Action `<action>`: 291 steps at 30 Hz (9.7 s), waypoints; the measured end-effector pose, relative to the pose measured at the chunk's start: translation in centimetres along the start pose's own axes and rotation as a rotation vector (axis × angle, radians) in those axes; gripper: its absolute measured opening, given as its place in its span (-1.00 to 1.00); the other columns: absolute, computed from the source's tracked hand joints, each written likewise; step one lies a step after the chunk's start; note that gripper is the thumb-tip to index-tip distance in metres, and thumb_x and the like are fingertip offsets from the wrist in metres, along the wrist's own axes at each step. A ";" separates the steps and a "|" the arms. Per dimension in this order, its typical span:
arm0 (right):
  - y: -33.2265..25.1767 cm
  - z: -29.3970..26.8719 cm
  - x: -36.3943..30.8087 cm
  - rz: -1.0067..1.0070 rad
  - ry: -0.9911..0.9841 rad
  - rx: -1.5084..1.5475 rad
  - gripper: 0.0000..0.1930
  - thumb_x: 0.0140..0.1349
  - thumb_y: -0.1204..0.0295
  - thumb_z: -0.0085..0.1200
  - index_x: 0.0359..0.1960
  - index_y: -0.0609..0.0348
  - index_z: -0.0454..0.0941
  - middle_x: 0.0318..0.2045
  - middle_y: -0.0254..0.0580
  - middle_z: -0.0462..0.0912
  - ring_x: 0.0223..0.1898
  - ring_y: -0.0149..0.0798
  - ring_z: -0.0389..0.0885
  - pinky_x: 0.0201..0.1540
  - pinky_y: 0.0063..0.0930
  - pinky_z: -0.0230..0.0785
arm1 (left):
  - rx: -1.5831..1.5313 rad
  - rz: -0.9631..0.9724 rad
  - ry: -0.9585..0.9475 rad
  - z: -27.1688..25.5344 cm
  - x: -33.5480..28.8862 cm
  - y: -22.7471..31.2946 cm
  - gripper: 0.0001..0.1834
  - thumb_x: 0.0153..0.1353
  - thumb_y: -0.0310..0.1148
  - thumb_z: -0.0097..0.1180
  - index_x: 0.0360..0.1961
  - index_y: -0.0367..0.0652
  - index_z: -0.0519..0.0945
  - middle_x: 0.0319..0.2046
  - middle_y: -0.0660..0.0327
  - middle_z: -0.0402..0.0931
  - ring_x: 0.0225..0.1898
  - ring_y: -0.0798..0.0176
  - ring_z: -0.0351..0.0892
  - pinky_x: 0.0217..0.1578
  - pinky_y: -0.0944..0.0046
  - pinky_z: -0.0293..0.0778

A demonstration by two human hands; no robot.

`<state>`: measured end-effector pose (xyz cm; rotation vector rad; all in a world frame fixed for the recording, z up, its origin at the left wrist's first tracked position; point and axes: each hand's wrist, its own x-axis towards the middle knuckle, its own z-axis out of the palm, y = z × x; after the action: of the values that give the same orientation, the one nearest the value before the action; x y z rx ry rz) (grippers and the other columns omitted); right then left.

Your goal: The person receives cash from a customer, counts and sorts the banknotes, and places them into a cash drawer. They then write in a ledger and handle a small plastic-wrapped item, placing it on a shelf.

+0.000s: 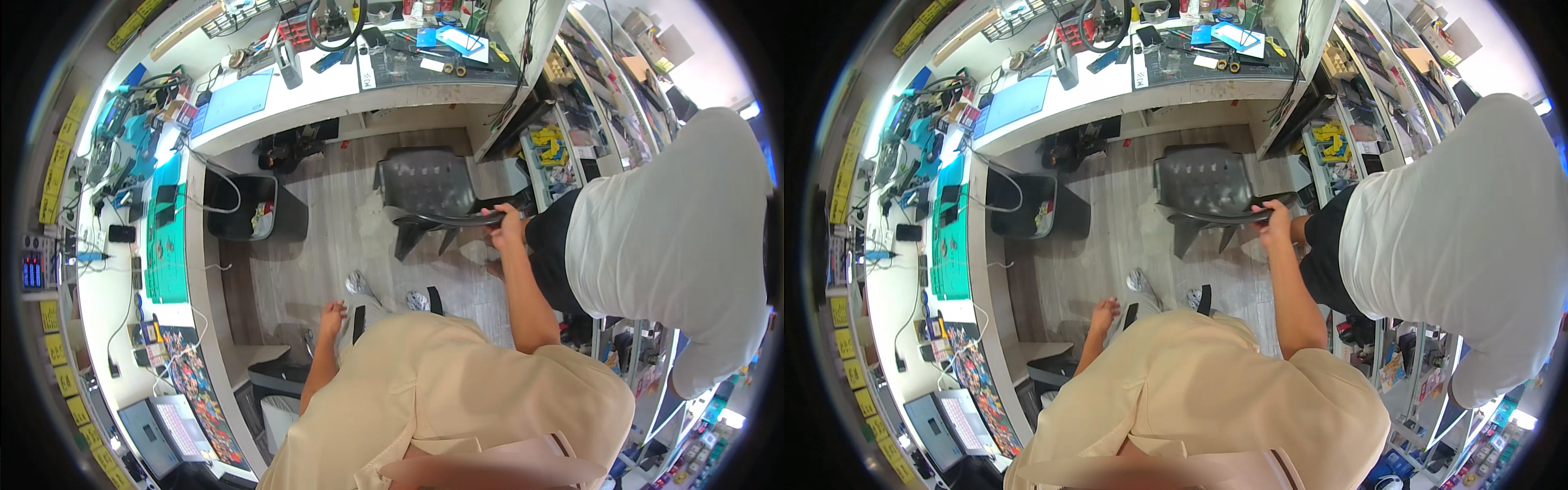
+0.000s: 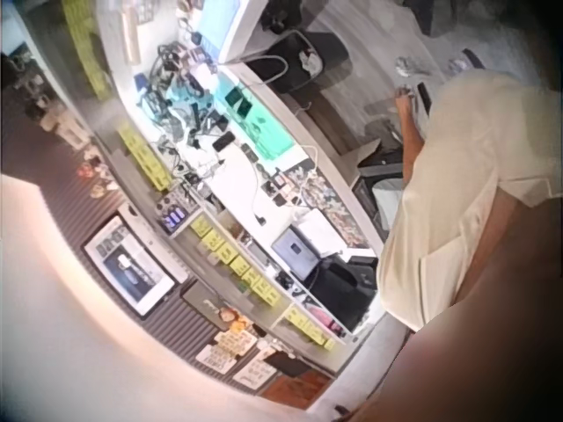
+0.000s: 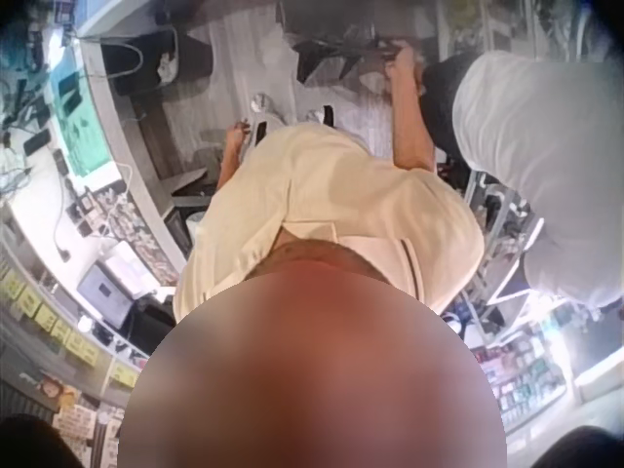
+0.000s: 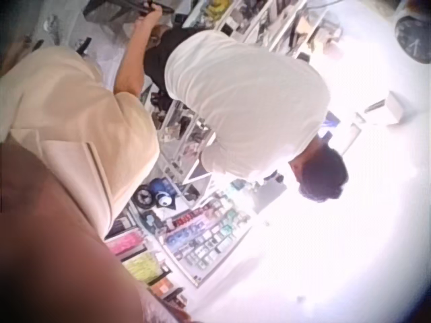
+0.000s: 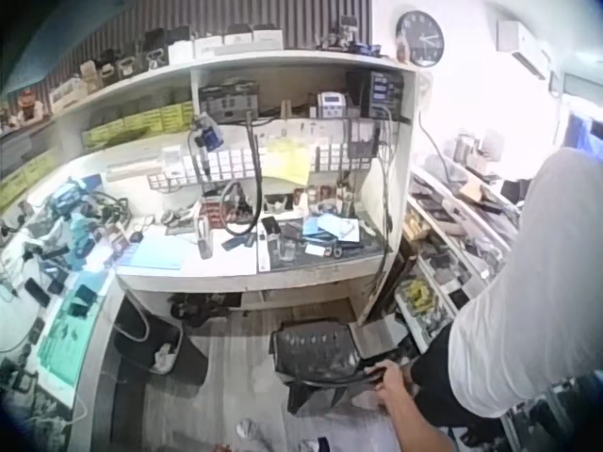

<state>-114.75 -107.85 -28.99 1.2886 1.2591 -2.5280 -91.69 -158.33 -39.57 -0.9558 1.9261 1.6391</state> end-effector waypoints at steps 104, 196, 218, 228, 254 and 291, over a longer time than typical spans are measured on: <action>-25.5 31.2 39.5 -0.973 0.365 -1.186 -0.65 0.33 0.29 0.21 0.01 0.30 0.64 -0.10 0.18 0.69 -0.01 0.22 0.66 0.08 0.00 0.49 | -0.275 0.250 -0.124 18.2 19.5 59.4 -0.39 0.43 -0.14 0.25 0.30 -0.38 0.44 0.14 0.17 0.53 0.14 0.28 0.52 0.20 0.22 0.38; -15.8 30.7 14.0 -0.609 0.202 -1.133 -0.63 0.38 0.16 0.15 -0.09 0.26 0.72 -0.29 0.03 0.78 -0.24 -0.07 0.77 -0.10 -0.23 0.55 | 0.138 -0.168 -0.284 -11.8 33.5 15.9 -0.53 0.41 -0.06 0.16 0.10 -0.24 0.62 -0.04 0.07 0.71 -0.08 0.09 0.70 0.01 0.05 0.54; -30.1 31.7 33.1 -0.737 0.316 -0.573 -0.72 0.38 0.26 0.24 -0.13 0.26 0.68 -0.48 -0.17 0.76 -0.52 -0.44 0.70 -0.43 -0.50 0.51 | 0.308 0.183 -0.248 9.2 23.1 44.9 -0.54 0.51 -0.03 0.10 0.17 -0.17 0.62 -0.03 0.19 0.69 -0.02 0.31 0.62 0.11 0.26 0.44; -26.2 26.8 5.4 -0.287 -0.165 -1.034 -0.78 0.35 0.31 0.28 -0.22 0.24 0.68 -0.44 -0.21 0.72 -0.44 -0.47 0.58 -0.33 -0.49 0.42 | 0.298 0.909 -0.536 19.8 19.7 63.9 -0.54 0.51 -0.07 0.11 0.24 -0.15 0.58 0.15 0.07 0.58 0.16 0.10 0.57 0.18 0.15 0.43; -17.2 61.8 45.6 -0.913 -0.218 -1.471 -0.40 0.37 0.23 0.10 0.44 0.03 0.37 0.47 0.11 0.31 0.47 0.12 0.27 0.45 -0.05 0.19 | -0.256 0.414 -0.323 11.9 22.1 55.7 -0.17 0.53 0.34 -0.40 -0.44 -0.25 0.50 -0.63 0.33 0.24 -0.64 0.39 0.32 -0.50 0.32 0.34; -15.9 46.7 23.8 -0.356 -0.920 -1.139 -0.79 0.38 0.22 0.25 -0.13 0.05 0.75 -0.21 -0.34 0.75 -0.12 -0.38 0.69 -0.04 -0.42 0.51 | -0.242 0.230 -0.249 19.0 28.1 62.3 -0.50 0.57 0.07 -0.04 0.13 -0.17 0.57 -0.33 0.33 0.54 -0.60 0.57 0.34 -0.64 0.52 0.23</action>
<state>-167.04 -121.51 -19.93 -0.3046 2.0959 -1.5136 -158.42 -142.29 -21.48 -0.5932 1.7482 2.0524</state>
